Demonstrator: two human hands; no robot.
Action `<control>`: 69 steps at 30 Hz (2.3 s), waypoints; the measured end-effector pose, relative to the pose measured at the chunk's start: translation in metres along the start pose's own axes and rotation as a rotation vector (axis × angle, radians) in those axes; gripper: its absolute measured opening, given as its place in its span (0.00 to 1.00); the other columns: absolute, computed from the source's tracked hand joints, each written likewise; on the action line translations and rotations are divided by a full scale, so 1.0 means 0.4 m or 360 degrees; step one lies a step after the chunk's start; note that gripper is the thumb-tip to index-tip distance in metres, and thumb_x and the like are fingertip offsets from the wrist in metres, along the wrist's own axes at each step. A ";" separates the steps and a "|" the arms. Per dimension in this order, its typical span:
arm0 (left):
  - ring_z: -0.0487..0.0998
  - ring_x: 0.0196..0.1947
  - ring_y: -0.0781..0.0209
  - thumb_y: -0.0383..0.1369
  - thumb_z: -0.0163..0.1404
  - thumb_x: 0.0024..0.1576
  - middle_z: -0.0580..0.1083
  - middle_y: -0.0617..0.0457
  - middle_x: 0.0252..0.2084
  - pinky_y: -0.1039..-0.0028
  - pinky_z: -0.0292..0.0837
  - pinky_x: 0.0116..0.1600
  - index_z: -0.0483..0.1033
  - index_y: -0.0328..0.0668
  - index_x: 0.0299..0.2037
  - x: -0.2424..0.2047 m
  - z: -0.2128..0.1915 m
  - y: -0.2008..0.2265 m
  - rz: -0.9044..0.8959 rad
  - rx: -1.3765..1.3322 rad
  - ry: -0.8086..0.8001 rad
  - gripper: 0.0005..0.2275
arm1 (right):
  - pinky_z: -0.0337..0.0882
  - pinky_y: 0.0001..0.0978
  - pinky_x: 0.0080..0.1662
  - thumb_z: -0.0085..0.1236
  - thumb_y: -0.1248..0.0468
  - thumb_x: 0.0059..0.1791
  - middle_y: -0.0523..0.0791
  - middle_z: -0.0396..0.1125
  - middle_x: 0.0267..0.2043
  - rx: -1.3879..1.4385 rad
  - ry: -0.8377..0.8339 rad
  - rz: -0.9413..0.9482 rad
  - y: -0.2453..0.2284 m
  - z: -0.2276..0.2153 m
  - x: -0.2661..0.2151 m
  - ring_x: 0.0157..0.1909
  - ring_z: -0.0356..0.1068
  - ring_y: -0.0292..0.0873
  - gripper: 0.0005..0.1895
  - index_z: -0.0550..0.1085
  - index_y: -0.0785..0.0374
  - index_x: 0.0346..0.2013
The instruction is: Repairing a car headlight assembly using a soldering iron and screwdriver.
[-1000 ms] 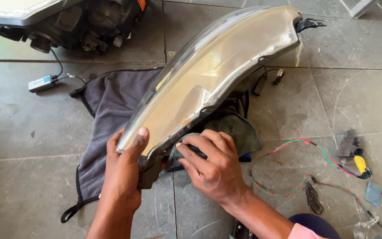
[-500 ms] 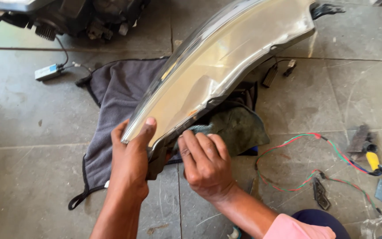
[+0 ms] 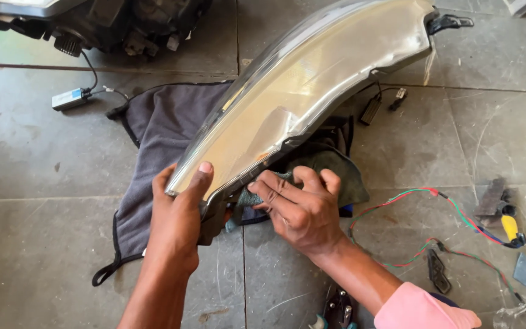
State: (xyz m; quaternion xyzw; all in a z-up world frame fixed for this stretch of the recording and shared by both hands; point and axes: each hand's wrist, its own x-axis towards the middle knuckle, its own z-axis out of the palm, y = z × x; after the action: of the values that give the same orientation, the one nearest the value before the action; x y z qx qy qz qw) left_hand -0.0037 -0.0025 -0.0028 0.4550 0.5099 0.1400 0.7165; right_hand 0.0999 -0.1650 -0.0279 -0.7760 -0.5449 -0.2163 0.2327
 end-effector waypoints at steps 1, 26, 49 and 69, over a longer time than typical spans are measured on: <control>0.79 0.24 0.52 0.47 0.57 0.49 0.75 0.39 0.45 0.69 0.71 0.20 0.55 0.45 0.65 -0.001 0.003 0.003 -0.0004 -0.0027 -0.0001 0.36 | 0.52 0.43 0.52 0.67 0.63 0.44 0.31 0.75 0.50 -0.0077 0.0023 -0.0011 -0.003 0.004 -0.007 0.46 0.64 0.40 0.14 0.82 0.48 0.45; 0.80 0.32 0.48 0.45 0.57 0.49 0.74 0.35 0.48 0.61 0.79 0.28 0.55 0.40 0.64 0.019 0.006 0.009 -0.0035 0.0007 0.0019 0.36 | 0.56 0.38 0.39 0.69 0.54 0.45 0.36 0.78 0.45 0.0248 -0.0068 -0.0135 0.048 -0.020 0.041 0.28 0.62 0.37 0.12 0.84 0.52 0.40; 0.80 0.38 0.45 0.47 0.57 0.53 0.71 0.37 0.54 0.56 0.81 0.36 0.52 0.45 0.68 0.011 0.003 0.011 -0.0190 0.0015 0.0042 0.36 | 0.55 0.36 0.34 0.72 0.55 0.41 0.35 0.78 0.41 0.0480 -0.0106 -0.0038 0.057 -0.041 0.041 0.25 0.69 0.35 0.14 0.82 0.51 0.40; 0.81 0.41 0.42 0.48 0.58 0.50 0.67 0.37 0.59 0.57 0.83 0.32 0.54 0.50 0.68 0.011 0.005 0.010 -0.0203 0.0041 0.0074 0.37 | 0.77 0.29 0.44 0.51 0.80 0.51 0.47 0.73 0.40 0.0937 0.0976 0.1472 0.467 -0.126 -0.115 0.40 0.73 0.36 0.10 0.78 0.71 0.43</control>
State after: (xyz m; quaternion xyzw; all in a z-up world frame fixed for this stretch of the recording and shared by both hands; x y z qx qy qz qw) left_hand 0.0009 0.0017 -0.0022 0.4274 0.5562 0.0979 0.7060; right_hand 0.2582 -0.2850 -0.0380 -0.7375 -0.0979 -0.1468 0.6519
